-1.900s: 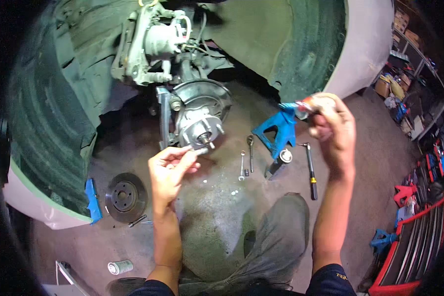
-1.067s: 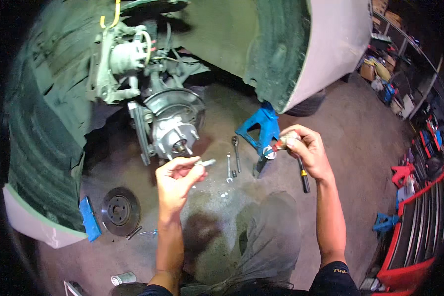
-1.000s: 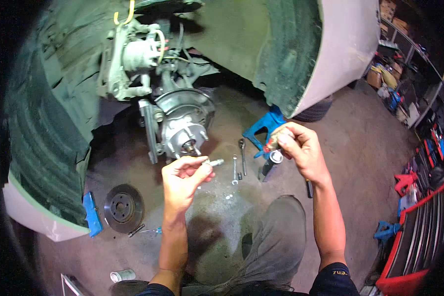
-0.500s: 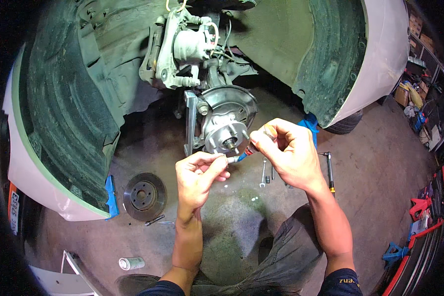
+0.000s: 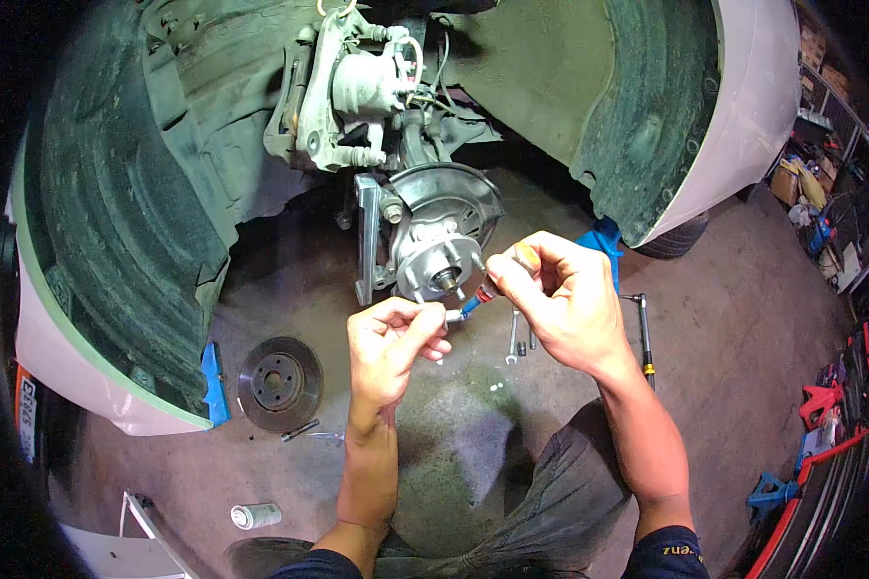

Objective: Installing and tightening bolts on a wheel hub and brake assembly.

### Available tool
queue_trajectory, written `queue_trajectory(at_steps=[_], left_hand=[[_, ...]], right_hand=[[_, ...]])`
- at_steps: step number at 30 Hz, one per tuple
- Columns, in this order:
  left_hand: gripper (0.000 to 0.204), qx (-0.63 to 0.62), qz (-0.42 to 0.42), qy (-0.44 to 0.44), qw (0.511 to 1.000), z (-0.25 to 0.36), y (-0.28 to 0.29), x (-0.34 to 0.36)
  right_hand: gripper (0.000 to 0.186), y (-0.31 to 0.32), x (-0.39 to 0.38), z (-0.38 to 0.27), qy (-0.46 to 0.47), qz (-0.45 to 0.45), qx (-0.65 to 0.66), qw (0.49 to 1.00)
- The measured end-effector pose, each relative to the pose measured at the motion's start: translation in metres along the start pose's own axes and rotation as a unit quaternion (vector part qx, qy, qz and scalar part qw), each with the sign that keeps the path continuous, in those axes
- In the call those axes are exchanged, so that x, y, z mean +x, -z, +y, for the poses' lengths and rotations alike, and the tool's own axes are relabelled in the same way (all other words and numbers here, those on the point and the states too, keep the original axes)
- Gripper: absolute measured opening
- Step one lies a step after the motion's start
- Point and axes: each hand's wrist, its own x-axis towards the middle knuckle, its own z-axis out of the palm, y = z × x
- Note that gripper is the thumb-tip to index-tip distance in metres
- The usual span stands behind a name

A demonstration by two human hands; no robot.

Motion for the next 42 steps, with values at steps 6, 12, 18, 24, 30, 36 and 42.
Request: queue_trajectory(at_steps=[6, 12, 18, 24, 30, 36, 42], left_hand=[[0.014, -0.019, 0.010, 0.021, 1.000, -0.0046, 0.0006, 0.0016], [0.014, -0.027, 0.009, 0.023, 0.999, -0.0061, 0.0012, 0.0021], [0.014, -0.021, 0.015, 0.021, 0.999, -0.0065, 0.0026, 0.0024], [0.019, -0.015, 0.027, 0.009, 0.999, -0.0049, -0.0003, 0.0023], [0.016, -0.022, 0.013, 0.019, 0.999, -0.0051, 0.0040, 0.0019], [0.016, -0.024, 0.019, 0.021, 0.999, -0.0026, 0.0037, 0.0024], [0.017, -0.023, 0.030, 0.022, 0.999, -0.0021, 0.0024, 0.0034]], right_hand=[[0.021, -0.0002, 0.0004, 0.0031, 0.004, 0.010, -0.007, 1.000], [0.020, -0.0009, -0.0013, 0.0072, -0.007, -0.010, 0.011, 1.000], [0.020, -0.0010, -0.0012, 0.0073, -0.018, 0.001, 0.018, 1.000], [0.020, -0.0034, -0.0014, 0.0089, -0.003, 0.010, 0.004, 1.000], [0.021, -0.0066, -0.0032, 0.0077, -0.009, 0.000, 0.015, 1.000], [0.023, -0.0062, -0.0036, 0.0073, 0.004, 0.007, 0.017, 1.000], [0.024, -0.0015, -0.0026, 0.0108, 0.006, 0.015, 0.003, 1.000]])
